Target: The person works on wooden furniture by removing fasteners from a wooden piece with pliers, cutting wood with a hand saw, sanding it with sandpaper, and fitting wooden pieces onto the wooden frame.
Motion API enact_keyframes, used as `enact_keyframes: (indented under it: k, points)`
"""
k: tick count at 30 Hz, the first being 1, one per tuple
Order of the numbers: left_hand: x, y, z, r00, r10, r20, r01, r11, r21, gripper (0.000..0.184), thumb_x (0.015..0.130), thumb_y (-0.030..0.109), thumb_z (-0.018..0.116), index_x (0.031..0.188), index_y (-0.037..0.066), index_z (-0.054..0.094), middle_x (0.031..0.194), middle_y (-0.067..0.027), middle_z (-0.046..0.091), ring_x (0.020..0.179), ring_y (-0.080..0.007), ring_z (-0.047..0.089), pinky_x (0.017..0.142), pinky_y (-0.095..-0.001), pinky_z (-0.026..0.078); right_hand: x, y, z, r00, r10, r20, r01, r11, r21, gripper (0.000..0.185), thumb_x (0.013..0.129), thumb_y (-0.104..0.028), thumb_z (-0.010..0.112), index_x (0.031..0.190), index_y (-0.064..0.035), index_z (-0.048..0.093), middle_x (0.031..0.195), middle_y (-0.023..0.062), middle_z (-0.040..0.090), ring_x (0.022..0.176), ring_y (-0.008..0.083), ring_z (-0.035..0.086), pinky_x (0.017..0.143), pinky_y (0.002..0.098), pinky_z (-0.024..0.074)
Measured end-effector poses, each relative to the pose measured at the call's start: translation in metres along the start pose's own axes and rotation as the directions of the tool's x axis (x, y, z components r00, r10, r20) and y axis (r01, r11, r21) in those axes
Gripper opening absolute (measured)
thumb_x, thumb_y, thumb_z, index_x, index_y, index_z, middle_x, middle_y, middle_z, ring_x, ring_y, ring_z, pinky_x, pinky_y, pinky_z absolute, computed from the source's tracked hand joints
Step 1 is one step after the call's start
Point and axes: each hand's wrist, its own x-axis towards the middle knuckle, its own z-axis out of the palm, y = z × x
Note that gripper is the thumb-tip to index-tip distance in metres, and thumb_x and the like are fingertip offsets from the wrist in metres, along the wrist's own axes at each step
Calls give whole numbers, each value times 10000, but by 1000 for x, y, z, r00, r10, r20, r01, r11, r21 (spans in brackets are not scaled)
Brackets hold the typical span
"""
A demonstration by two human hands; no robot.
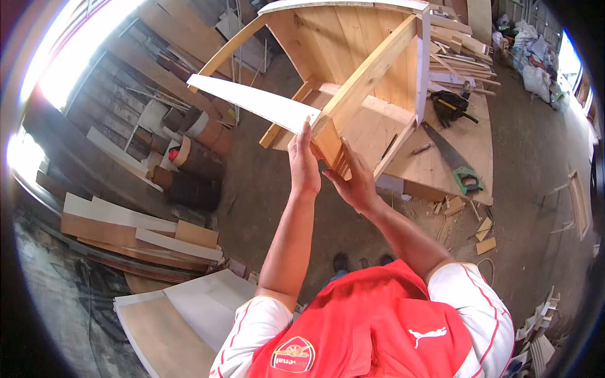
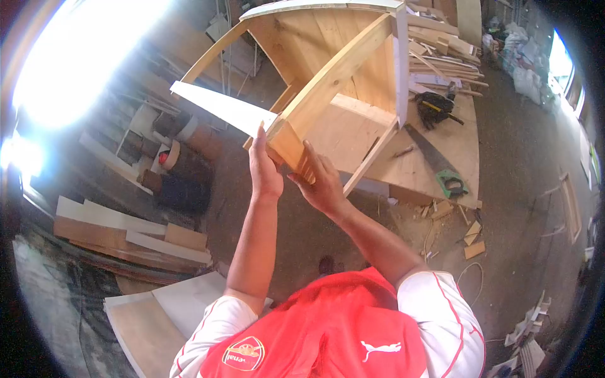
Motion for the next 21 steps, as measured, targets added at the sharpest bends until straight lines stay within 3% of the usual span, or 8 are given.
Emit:
enact_keyframes:
  k: [5, 11, 14, 17, 21]
  points:
    - [6, -9, -7, 1000, 10, 13, -10, 1000, -8, 500, 1032, 450, 506, 1407, 121, 541, 1312, -38, 603, 1172, -171, 600, 946, -353, 481, 7, 4, 2, 998, -47, -39, 46, 998, -41, 908, 771, -174, 872, 1530, -16, 398, 1183, 220, 662, 1058, 400, 654, 875, 459, 544]
    - [-4, 7, 6, 997, -71, -16, 70, 997, -25, 500, 1025, 459, 503, 1411, 142, 534, 1308, -29, 601, 1182, -178, 597, 971, -365, 477, 6, 2, -1, 999, -26, -27, 26, 1000, -8, 865, 780, -150, 863, 1514, -15, 426, 1162, 222, 669, 1046, 398, 663, 875, 454, 549]
    - [-3, 6, 8, 999, -26, 19, 26, 999, -26, 545, 1023, 474, 495, 1423, 104, 513, 1292, -45, 597, 1169, -162, 594, 936, -353, 499, 3, 5, 2, 1000, -16, -15, 16, 1000, 19, 864, 780, -151, 866, 1512, -13, 428, 1167, 226, 669, 1039, 402, 667, 873, 454, 549]
    - [7, -17, -15, 992, 97, 78, -104, 990, 94, 545, 1001, 452, 566, 1362, 44, 570, 1218, -59, 636, 1086, -143, 619, 886, -330, 519, 4, 7, 7, 998, -55, -39, 55, 998, -12, 854, 784, -154, 864, 1507, -9, 433, 1175, 230, 668, 1041, 404, 669, 871, 454, 549]
    - [-9, 8, 6, 968, 194, 159, -220, 961, 166, 370, 852, 187, 819, 1144, -11, 708, 1030, -49, 717, 941, -139, 665, 862, -318, 530, 3, 6, 7, 999, -33, -17, 32, 999, -41, 818, 787, -166, 865, 1478, 5, 462, 1186, 227, 670, 1044, 396, 672, 879, 457, 548]
